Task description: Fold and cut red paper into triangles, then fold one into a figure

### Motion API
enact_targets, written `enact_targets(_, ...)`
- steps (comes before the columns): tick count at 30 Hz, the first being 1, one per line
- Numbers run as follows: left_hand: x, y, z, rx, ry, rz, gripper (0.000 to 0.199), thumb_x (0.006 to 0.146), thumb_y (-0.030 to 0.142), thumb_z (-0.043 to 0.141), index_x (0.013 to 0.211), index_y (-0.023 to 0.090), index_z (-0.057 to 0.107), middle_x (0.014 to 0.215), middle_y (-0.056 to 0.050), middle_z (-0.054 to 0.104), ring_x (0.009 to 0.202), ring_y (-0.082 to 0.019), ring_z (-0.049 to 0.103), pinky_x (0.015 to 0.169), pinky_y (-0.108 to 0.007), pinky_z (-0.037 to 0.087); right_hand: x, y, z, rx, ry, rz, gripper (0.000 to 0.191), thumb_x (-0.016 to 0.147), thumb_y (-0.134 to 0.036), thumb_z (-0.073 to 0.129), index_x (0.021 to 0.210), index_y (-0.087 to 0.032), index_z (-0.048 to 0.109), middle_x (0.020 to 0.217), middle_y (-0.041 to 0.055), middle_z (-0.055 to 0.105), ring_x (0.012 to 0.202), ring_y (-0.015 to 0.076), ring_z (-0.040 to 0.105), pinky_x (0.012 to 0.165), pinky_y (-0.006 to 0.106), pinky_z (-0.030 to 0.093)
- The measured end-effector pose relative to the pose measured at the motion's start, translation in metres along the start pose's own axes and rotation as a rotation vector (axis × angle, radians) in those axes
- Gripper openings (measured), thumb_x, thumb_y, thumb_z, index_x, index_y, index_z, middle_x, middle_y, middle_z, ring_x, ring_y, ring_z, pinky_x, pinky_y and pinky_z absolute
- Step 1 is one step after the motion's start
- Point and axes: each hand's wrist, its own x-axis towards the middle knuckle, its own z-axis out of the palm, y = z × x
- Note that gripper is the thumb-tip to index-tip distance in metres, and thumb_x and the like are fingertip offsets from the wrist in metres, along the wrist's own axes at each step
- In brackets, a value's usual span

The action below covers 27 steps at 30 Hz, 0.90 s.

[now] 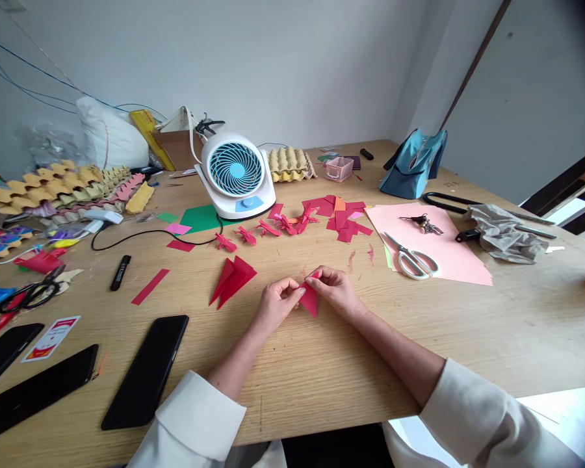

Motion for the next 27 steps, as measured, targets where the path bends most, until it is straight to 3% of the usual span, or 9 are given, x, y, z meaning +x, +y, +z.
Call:
enact_targets(9,0.001,-0.003,0.001,-0.101,-0.070,-0.068,0.023,0.078,0.039,0.067,0.078,0.017,0.067,0.059,0.003,0.059,0.052,-0.010,0.051,0.054,-0.021,0.043,0.000,-0.008,-0.003,0.031,0.144,-0.037,0.034,0.069,-0.049,0.076,0.064,-0.018,0.060,0.061,-0.0014,0.054,0.059,0.0118,0.046,0.060,0.027,0.039)
enact_targets(14,0.000,0.006,0.000,-0.283,0.021,-0.194,0.028,0.073,0.044,0.071,0.075,0.016,0.065,0.064,0.002,0.060,0.056,-0.010,0.054,0.056,-0.021,0.048,0.002,-0.010,-0.009,0.067,0.239,-0.032,0.033,0.074,-0.048,0.072,0.065,-0.019,0.059,0.060,-0.0025,0.049,0.056,0.0104,0.040,0.058,0.026,0.036)
enact_targets(17,-0.001,0.011,-0.002,-0.408,0.093,-0.284,0.031,0.068,0.044,0.076,0.073,0.016,0.062,0.066,0.002,0.061,0.057,-0.009,0.055,0.056,-0.022,0.051,0.002,-0.006,-0.008,-0.001,0.171,-0.022,0.037,0.076,-0.055,0.068,0.071,-0.018,0.062,0.065,-0.0008,0.054,0.057,0.0107,0.043,0.058,0.026,0.037)
enact_targets(22,-0.001,0.012,-0.002,-0.535,0.157,-0.301,0.030,0.065,0.040,0.078,0.072,0.017,0.061,0.069,0.003,0.061,0.059,-0.008,0.057,0.054,-0.020,0.050,-0.005,-0.002,0.001,-0.195,-0.099,0.022,0.042,0.079,-0.059,0.063,0.071,-0.017,0.060,0.059,-0.0029,0.050,0.055,0.0101,0.040,0.052,0.024,0.032)
enact_targets(27,-0.001,0.012,-0.001,-0.513,0.147,-0.294,0.030,0.067,0.042,0.076,0.071,0.016,0.062,0.067,0.003,0.059,0.058,-0.008,0.055,0.053,-0.020,0.051,-0.007,-0.001,0.006,-0.283,-0.116,0.007,0.047,0.079,-0.060,0.060,0.060,-0.018,0.051,0.054,-0.0043,0.043,0.051,0.0086,0.033,0.049,0.024,0.025)
